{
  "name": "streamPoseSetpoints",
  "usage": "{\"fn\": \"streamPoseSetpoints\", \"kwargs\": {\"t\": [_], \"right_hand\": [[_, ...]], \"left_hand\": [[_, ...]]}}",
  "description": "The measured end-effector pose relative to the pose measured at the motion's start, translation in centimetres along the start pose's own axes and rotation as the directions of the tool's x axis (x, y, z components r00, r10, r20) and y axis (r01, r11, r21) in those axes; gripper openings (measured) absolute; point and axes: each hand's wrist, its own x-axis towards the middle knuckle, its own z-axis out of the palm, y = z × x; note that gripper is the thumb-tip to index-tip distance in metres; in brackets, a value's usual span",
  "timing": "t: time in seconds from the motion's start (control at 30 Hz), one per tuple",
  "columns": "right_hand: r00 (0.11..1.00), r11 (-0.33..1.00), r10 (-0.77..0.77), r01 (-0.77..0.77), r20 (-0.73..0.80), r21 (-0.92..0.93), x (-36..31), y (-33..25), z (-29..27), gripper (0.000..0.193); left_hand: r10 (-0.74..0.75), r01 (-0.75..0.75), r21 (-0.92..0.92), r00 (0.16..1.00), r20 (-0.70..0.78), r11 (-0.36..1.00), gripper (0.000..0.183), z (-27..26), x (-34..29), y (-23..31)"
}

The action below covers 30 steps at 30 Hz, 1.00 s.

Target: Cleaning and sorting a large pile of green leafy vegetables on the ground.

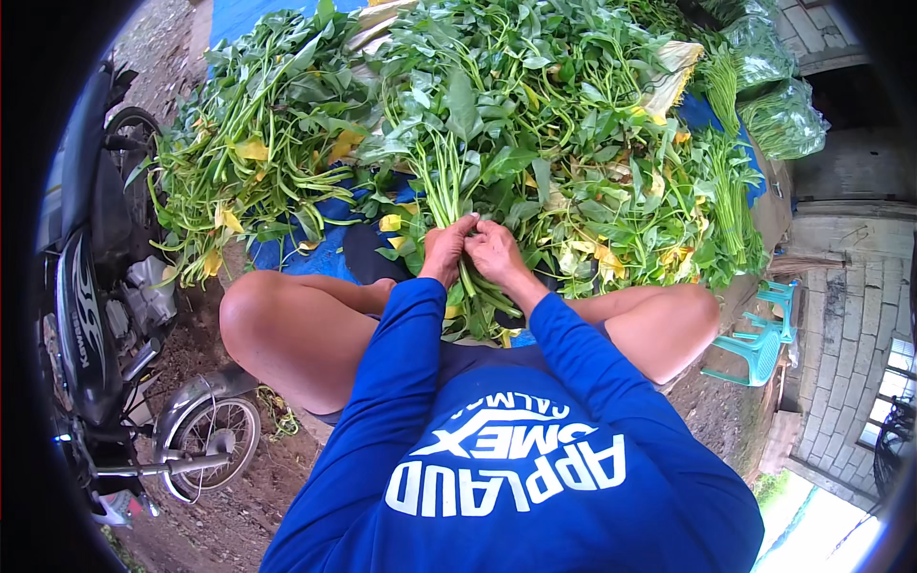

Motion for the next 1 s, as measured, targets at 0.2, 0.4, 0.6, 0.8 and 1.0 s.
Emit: {"fn": "streamPoseSetpoints", "kwargs": {"t": [0.2, 0.4, 0.6, 0.8, 1.0], "right_hand": [[0.967, 0.958, -0.190, 0.220, -0.170, 0.182, 3.6, -12.0, -5.1, 0.029], [0.925, 0.981, -0.088, 0.145, -0.370, 0.130, 11.3, -11.8, -6.1, 0.027], [0.957, 0.490, 0.288, -0.144, -0.004, 0.860, 10.0, -10.5, -5.0, 0.011], [0.958, 0.493, 0.285, -0.128, -0.021, 0.861, 10.5, -10.0, -6.4, 0.023], [0.956, 0.614, 0.268, -0.074, -0.119, 0.786, 10.0, -10.6, -7.2, 0.032]], "left_hand": [[0.228, -0.210, 0.283, 0.973, -0.028, 0.936, 0.018, -1.0, -3.8, 4.4], [0.349, -0.337, 0.405, 0.936, 0.049, 0.850, 0.021, 1.5, -5.7, 5.5], [0.298, -0.320, 0.355, 0.948, 0.116, 0.878, 0.022, 0.4, -6.6, 6.2], [0.303, -0.342, 0.422, 0.940, 0.160, 0.839, 0.020, 0.7, -6.4, 6.0], [0.364, -0.391, 0.504, 0.918, 0.156, 0.770, 0.023, 0.8, -5.8, 5.7]]}}
